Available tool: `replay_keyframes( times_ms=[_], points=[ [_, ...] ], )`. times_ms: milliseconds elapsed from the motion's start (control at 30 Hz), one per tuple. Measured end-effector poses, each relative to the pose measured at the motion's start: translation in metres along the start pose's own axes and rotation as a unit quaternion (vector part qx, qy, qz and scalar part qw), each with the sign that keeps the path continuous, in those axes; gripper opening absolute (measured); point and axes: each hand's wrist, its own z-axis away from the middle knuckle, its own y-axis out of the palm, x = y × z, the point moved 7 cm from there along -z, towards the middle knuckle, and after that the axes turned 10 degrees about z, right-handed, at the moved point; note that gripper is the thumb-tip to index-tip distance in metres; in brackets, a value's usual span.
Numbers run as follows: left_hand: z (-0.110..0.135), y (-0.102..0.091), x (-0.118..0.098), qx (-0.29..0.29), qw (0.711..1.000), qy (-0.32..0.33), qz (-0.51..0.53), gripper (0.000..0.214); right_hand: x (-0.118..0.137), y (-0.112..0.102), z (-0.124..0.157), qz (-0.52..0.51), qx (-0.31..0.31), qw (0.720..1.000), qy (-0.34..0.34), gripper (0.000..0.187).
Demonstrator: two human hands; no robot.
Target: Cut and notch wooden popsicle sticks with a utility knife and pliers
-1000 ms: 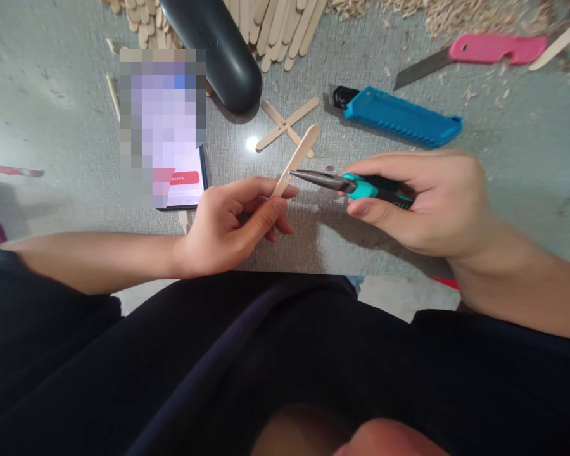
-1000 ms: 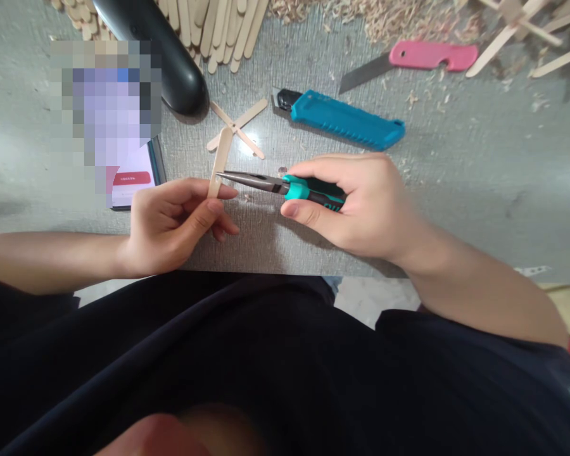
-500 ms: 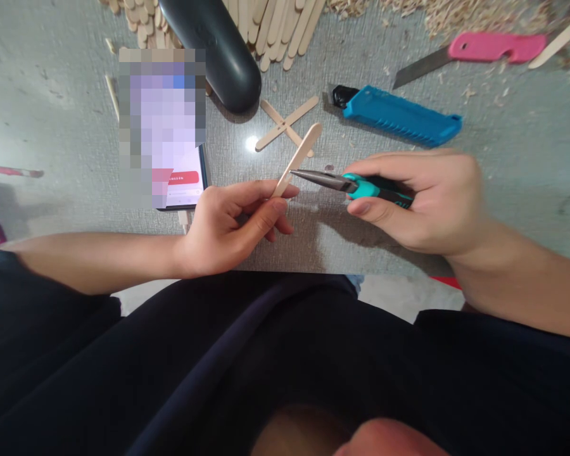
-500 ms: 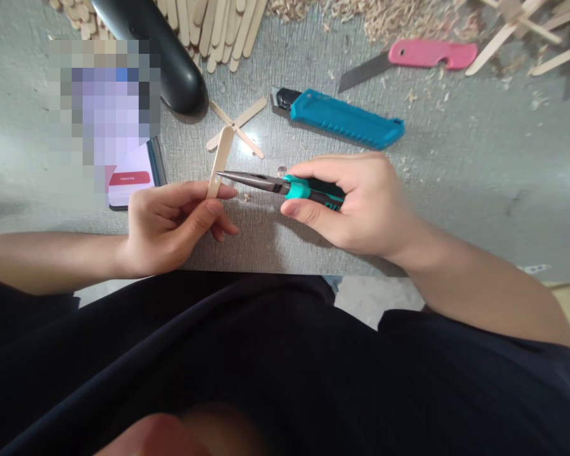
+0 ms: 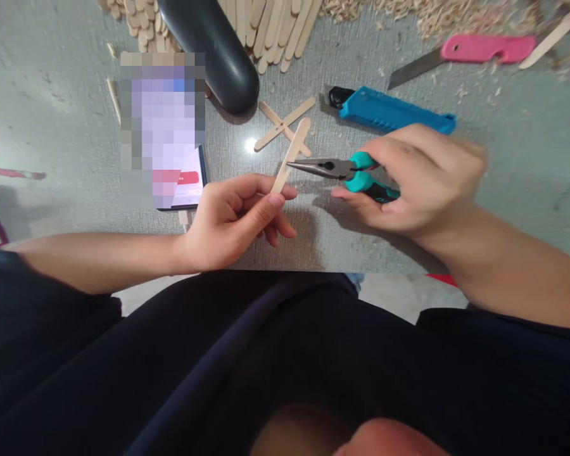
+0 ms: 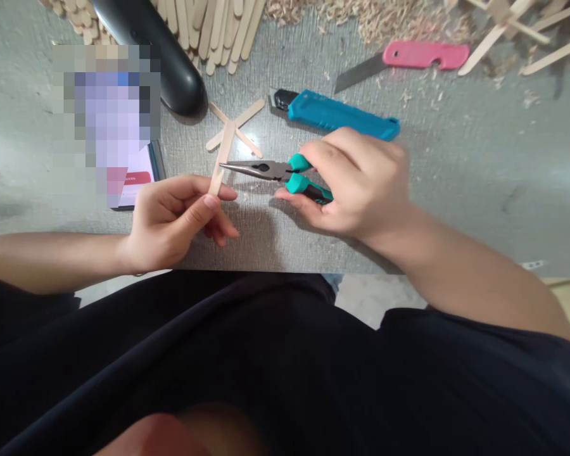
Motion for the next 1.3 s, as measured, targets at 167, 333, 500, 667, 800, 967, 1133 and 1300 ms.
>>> replay_keyframes(
  times_ms=[167, 333, 500, 667, 800, 967, 1133, 1300],
  points=[
    [-0.003, -0.001, 0.005, 0.015, 0.997, -0.059, 0.046, 0.047, 0.0, -0.002, 0.005, 0.138, -0.004, 0.989, -0.044, 0.089],
    [-0.009, -0.004, 0.011, 0.025, 0.992, -0.099, 0.076, 0.049, -0.002, -0.013, 0.001, 0.208, -0.044, 0.975, -0.062, 0.089],
    [-0.01, -0.005, 0.01, 0.02, 0.994, -0.081, 0.075, 0.05, -0.008, -0.008, -0.004, 0.09, -0.023, 0.995, -0.03, 0.079],
    [-0.006, -0.004, 0.0, 0.0, 1.0, -0.018, 0.02, 0.043, -0.006, -0.007, -0.015, -0.12, 0.055, 0.99, 0.048, 0.056],
    [-0.003, -0.003, -0.002, -0.02, 1.0, 0.013, -0.01, 0.043, -0.003, -0.005, -0.019, -0.174, 0.135, 0.969, 0.109, 0.05],
    [-0.001, -0.003, -0.002, -0.03, 0.999, 0.026, -0.033, 0.044, -0.001, -0.009, -0.019, -0.209, 0.143, 0.959, 0.127, 0.037],
    [0.002, -0.002, -0.004, -0.022, 0.997, 0.041, -0.054, 0.042, 0.0, -0.008, -0.017, -0.236, 0.17, 0.944, 0.154, 0.033],
    [0.002, -0.002, -0.006, -0.021, 0.997, 0.056, -0.057, 0.037, 0.0, -0.007, -0.016, -0.254, 0.164, 0.939, 0.163, 0.031]
  ],
)
